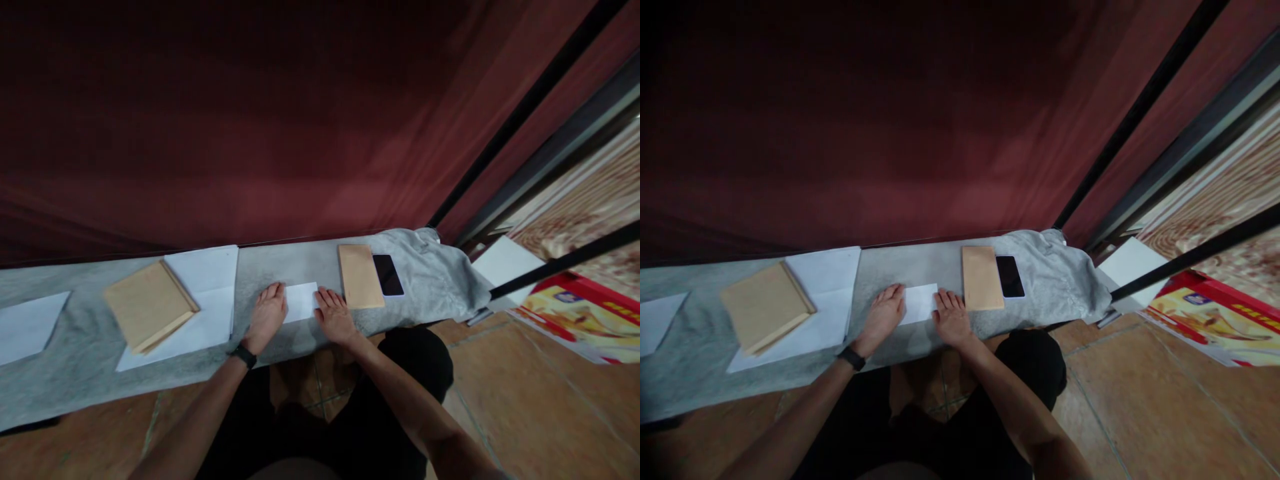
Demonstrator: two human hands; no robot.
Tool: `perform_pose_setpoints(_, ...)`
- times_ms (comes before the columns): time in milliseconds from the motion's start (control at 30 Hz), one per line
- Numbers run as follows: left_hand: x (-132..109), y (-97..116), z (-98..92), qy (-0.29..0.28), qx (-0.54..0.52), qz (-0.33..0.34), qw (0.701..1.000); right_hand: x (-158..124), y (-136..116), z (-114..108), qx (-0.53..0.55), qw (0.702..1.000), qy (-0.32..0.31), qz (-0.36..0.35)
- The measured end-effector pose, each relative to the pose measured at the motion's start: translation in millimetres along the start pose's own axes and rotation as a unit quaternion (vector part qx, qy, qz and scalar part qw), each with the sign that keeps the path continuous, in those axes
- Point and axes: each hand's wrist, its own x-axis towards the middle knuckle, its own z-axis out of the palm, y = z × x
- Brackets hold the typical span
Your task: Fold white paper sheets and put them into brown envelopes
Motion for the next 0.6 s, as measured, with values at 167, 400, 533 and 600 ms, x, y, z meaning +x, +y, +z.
perform_pose_setpoints(167,16,-6,-9.7,-0.009,-0.029,-0.017,0.999,2,3,-2,0.016,1.0,-0.009,-0.001)
perform_pose_setpoints(400,26,-25,-14.2,-0.047,-0.318,-0.118,0.939,7,9,2,0.071,0.997,0.005,0.003)
perform_pose_setpoints(533,9,-28,-15.2,-0.038,-0.533,-0.185,0.825,18,13,3,0.228,0.972,0.035,0.05)
perform_pose_setpoints(600,-1,-24,-16.0,-0.036,-0.616,-0.217,0.756,23,15,3,0.362,0.925,0.048,0.107)
